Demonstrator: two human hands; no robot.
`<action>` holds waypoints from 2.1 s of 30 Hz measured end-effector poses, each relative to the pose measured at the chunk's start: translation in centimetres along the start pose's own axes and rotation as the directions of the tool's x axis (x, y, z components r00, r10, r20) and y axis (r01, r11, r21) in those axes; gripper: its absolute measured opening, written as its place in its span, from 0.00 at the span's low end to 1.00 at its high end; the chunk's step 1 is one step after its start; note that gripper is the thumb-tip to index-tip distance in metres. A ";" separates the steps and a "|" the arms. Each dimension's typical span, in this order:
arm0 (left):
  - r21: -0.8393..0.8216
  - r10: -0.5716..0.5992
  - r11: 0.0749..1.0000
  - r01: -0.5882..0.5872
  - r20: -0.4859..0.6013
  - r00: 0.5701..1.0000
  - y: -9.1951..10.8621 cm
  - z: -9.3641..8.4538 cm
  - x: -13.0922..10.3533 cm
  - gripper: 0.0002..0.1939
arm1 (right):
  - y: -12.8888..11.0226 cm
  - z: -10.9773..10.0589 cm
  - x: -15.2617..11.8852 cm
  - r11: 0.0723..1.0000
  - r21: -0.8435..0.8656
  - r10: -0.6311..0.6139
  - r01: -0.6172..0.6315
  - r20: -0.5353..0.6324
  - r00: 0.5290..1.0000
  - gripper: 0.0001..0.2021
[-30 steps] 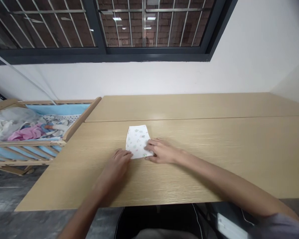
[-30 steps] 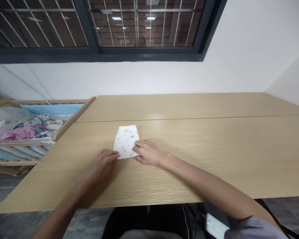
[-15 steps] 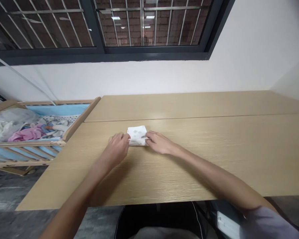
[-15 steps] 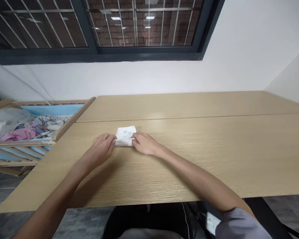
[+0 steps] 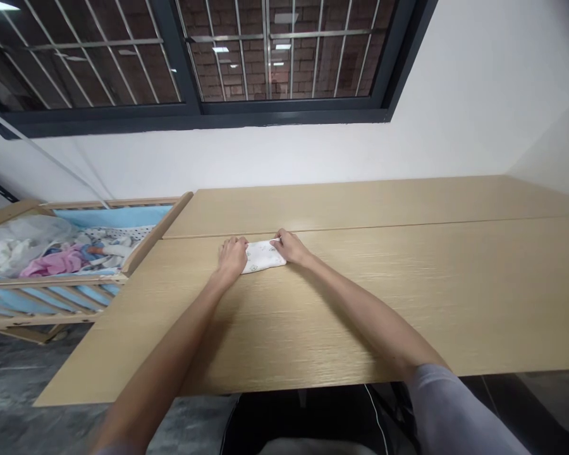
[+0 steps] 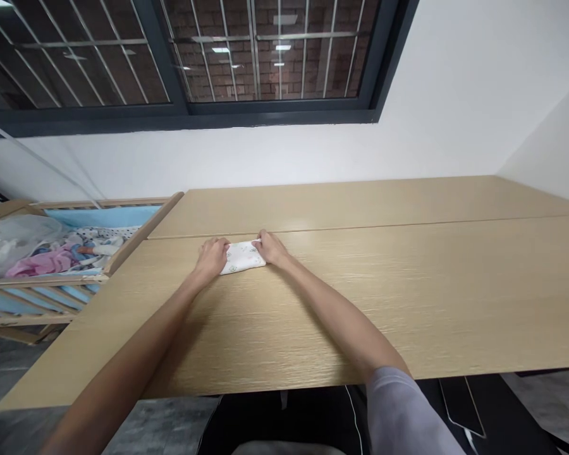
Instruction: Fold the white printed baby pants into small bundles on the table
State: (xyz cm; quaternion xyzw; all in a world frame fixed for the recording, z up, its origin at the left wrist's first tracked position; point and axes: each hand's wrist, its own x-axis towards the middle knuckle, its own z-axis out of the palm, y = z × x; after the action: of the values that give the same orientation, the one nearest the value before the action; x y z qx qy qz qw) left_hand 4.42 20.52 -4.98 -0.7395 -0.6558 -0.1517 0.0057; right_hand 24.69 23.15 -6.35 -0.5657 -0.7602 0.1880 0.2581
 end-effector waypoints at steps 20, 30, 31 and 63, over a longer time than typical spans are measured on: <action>-0.128 0.162 0.979 -0.157 0.032 0.986 2.4 4.0 -5.4 0.44 | 0.5 1.8 -3.3 0.860 -0.205 -0.422 0.468 0.229 0.877 0.33; -0.101 0.301 0.951 -0.293 0.074 0.951 0.9 1.4 -4.5 0.55 | 2.3 -0.2 -4.3 0.857 -0.129 -0.464 0.498 0.226 0.857 0.41; -0.130 0.304 0.948 -0.291 0.088 0.949 0.6 1.0 -4.2 0.57 | 2.3 -0.3 -4.1 0.855 -0.109 -0.475 0.507 0.228 0.850 0.42; -0.128 -0.054 0.988 0.086 0.234 0.971 2.2 -3.3 -5.3 0.27 | 1.2 0.6 0.1 0.942 0.326 -0.093 0.077 0.033 0.995 0.18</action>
State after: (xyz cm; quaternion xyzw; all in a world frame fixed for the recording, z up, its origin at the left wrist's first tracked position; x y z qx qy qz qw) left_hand 5.32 14.42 -2.69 -0.7272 -0.6657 -0.1097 -0.1265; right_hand 25.19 23.62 -7.51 -0.4777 -0.7485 0.3127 0.3374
